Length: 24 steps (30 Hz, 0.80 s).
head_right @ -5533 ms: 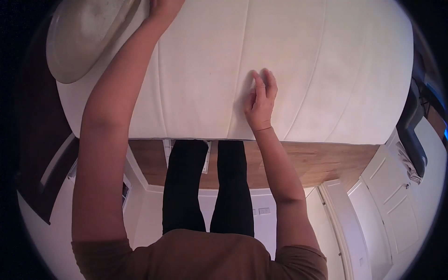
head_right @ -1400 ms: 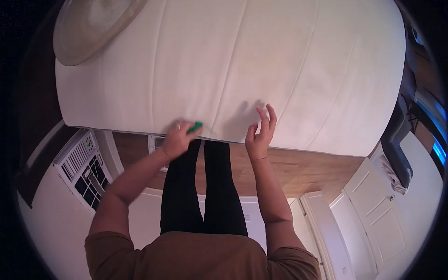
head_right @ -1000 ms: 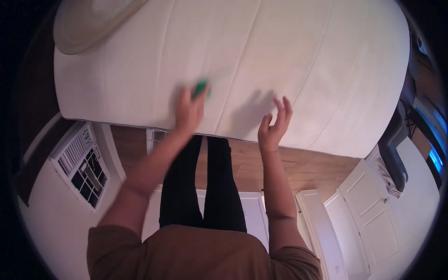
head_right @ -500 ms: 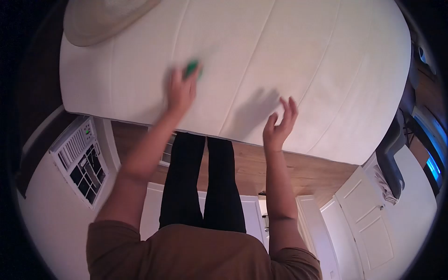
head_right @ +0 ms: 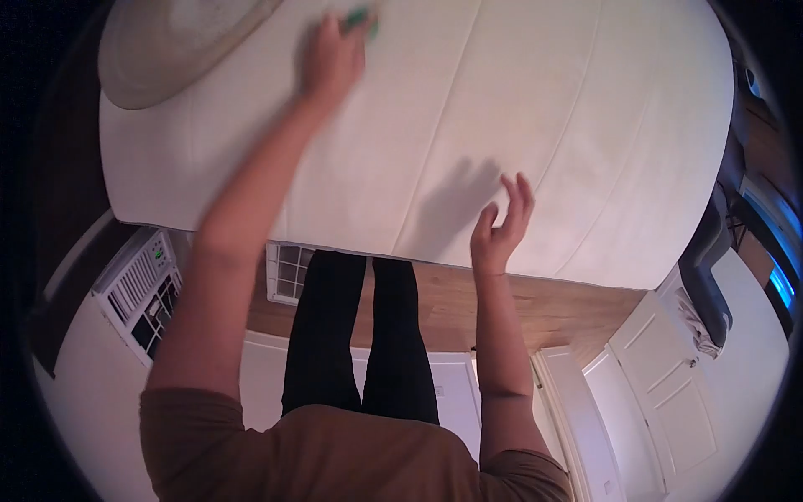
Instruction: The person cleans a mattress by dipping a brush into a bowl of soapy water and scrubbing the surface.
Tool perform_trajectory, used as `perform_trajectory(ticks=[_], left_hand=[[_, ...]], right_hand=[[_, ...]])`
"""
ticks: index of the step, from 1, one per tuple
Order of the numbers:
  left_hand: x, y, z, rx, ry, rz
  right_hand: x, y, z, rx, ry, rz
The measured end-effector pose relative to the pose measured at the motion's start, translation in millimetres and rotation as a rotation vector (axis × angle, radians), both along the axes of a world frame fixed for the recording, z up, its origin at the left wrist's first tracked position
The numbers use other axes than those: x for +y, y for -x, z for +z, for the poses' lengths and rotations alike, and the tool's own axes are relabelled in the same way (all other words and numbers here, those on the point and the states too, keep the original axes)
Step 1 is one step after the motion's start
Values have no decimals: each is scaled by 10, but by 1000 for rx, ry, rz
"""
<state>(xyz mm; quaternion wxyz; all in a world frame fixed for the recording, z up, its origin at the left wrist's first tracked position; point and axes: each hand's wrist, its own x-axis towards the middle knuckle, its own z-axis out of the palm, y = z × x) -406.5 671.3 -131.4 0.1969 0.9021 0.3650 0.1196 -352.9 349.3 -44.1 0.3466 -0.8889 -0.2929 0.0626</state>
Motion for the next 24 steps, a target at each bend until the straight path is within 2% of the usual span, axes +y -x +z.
perform_trajectory(ticks=[1,3,4,6,7,8,9,10,11,13,15,16,17,19,21,22,23,24], left_hand=[[-490,365,30,-8,-69,-3],[-1310,1131,297,144,92,-140],[-1679,1444,358,222,278,-91],[-2168,1932,584,-26,486,-74],[-2256,2026,679,13,609,3],[-2191,1989,759,5,607,-3],[-2068,1923,858,-96,674,162],[-1922,1840,935,-201,739,327],[-1745,1725,990,-292,829,290],[-1352,1548,1064,-443,1204,321],[-897,1353,1379,-666,1567,457],[-605,1378,1430,-736,1625,510],[-281,1454,1531,-785,1645,573],[240,1540,1659,-967,1473,992],[662,1629,1570,-1080,1449,1048],[826,1660,1447,-1088,1446,1049],[959,1674,1321,-1109,1470,955],[1041,1702,1227,-1127,1491,860]], right_hand=[[-89,115,-49,29,19,26],[-133,428,27,137,61,85],[-47,658,91,212,78,119],[37,1078,110,448,38,139],[72,1220,157,485,79,178],[132,1368,210,530,122,214],[285,1450,322,522,119,210],[432,1495,434,774,46,173],[550,1517,558,1027,-24,132],[915,1351,566,596,-78,273],[1354,1004,554,447,-172,318],[1631,766,670,386,-190,401],[1945,572,791,302,-215,421],[2626,210,1004,67,-301,521],[3302,3,1120,-195,-30,637],[3624,2,1088,-255,-3,630],[3903,13,996,-317,28,623],[4152,28,821,-288,176,617]])
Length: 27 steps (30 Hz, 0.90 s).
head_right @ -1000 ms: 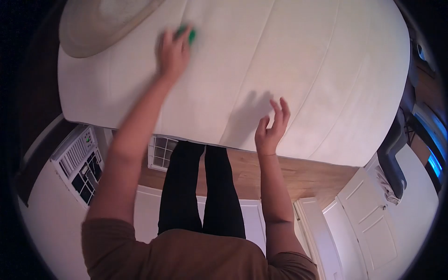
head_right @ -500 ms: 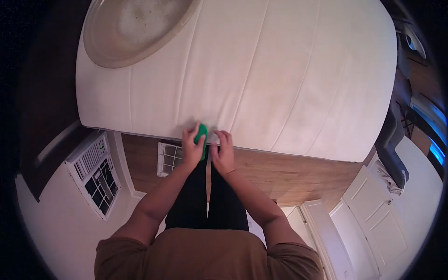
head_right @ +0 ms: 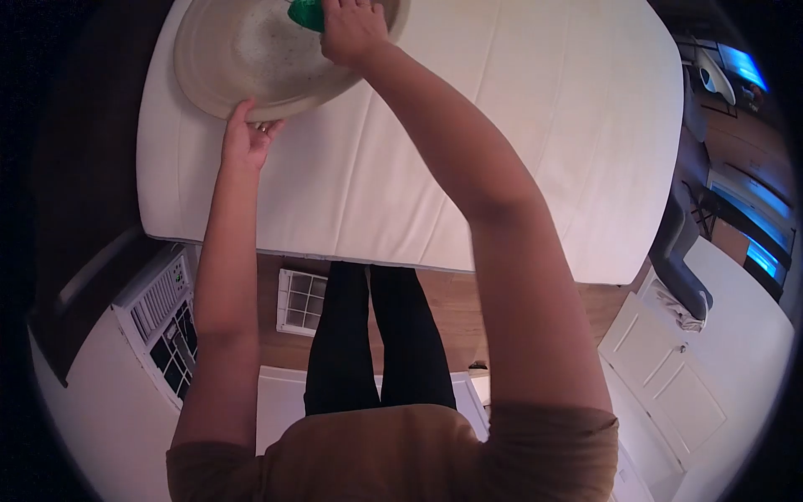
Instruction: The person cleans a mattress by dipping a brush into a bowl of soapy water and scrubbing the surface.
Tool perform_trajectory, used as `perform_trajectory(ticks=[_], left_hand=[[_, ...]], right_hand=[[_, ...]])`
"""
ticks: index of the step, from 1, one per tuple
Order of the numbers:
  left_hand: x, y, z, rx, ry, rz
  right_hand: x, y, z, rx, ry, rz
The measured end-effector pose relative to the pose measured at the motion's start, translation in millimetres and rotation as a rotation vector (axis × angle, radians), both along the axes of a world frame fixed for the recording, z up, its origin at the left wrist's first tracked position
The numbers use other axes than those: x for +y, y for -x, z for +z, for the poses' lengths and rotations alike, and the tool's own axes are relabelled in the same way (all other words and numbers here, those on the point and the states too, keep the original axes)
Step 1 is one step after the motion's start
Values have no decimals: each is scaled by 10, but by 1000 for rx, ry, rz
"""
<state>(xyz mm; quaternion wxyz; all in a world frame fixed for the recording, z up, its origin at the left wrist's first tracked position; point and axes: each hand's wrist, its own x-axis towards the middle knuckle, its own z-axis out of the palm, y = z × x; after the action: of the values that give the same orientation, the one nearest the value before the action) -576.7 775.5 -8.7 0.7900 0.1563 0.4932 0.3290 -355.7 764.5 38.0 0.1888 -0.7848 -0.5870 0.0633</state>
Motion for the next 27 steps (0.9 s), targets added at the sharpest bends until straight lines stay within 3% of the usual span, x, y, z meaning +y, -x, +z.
perform_trajectory(ticks=[1,4,8,11,13,16,20,23,27], left_hand=[[44,7,-54,-6,-1,3],[48,-31,-95,55,21,-5],[-188,-21,48,16,41,12],[-323,18,128,14,34,34],[-493,1,158,11,51,42],[-661,-53,174,56,65,65],[-960,-123,11,47,47,70],[-1189,-172,-46,31,46,89],[-1533,-414,37,-25,107,233]], right_hand=[[208,6,-178,-20,142,-33],[368,100,-950,-105,185,-145],[302,154,-798,-26,377,-200],[210,5,-552,-65,204,-127],[2,-112,-395,-273,369,60],[-335,-312,9,-349,456,183],[-822,-557,337,-377,466,187],[-1358,-780,311,-326,498,161],[-2450,-937,345,7,178,-1]])
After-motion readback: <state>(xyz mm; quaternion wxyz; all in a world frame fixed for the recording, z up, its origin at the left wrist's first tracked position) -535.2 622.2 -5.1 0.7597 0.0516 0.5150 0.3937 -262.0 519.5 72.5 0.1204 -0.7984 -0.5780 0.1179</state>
